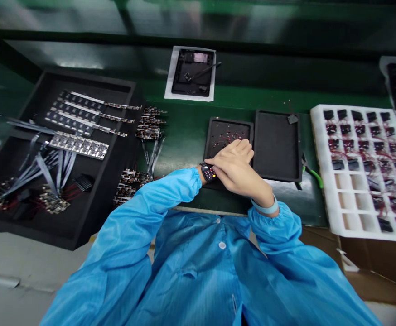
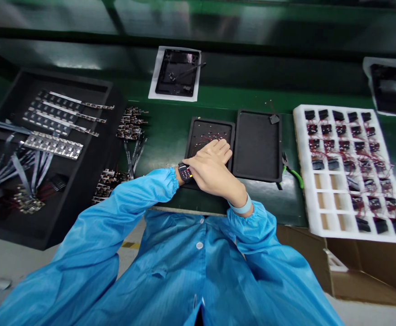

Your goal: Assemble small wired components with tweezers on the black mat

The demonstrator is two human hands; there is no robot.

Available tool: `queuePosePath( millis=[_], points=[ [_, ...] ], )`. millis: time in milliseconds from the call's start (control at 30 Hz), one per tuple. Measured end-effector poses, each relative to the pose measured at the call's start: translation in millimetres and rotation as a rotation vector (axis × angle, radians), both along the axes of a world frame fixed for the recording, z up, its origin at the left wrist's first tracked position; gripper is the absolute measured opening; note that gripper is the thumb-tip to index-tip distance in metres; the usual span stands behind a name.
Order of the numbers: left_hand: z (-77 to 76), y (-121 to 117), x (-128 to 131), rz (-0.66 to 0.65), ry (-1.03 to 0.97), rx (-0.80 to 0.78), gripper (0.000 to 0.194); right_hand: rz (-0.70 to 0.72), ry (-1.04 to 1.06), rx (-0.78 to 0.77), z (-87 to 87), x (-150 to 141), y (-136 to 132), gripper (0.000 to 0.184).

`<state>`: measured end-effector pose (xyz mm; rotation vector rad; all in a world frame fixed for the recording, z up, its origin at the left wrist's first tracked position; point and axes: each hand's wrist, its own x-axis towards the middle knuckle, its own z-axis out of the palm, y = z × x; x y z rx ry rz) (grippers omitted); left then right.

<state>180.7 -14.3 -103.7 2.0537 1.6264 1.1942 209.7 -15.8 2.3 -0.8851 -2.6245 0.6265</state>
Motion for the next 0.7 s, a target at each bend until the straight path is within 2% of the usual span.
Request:
queuePosePath(
  millis=[67,233,300,433,533,600,700],
  points=[
    [4.8,-2,-4,-0.073,-0.064,-0.125,0.07,-0.003,-0.001,-0.004,0.9,-1,0,0.042],
    [30.7,2,-10,-0.316,-0.319,-0.639,0.08,-0.001,-0.007,-0.005,2.2,-1,-1,0.041],
    [39.1,0,-2,-0.322,-0.411,-0.71,0.083,-0.002,-0.009,-0.008,2.0,0,-1,0.04],
    [42.1,-6,9,-0.274,-0.525,-0.657,0.074,-0.01,-0.003,-0.014,1.7,0,-1,0.04],
    [35.2,-2,-5,-0.299,-0.495,-0.569,0.065,-0.01,-0.009,-0.006,2.0,0,-1,0.04],
    [30.0,7,-23,-0.347,-0.422,-0.482,0.059,-0.01,-0.019,0.005,2.6,-1,-1,0.039],
    [25.3,24,-47,-0.525,-0.256,-0.304,0.052,-0.012,-0.035,0.026,3.7,-3,-2,0.041]
  ],
)
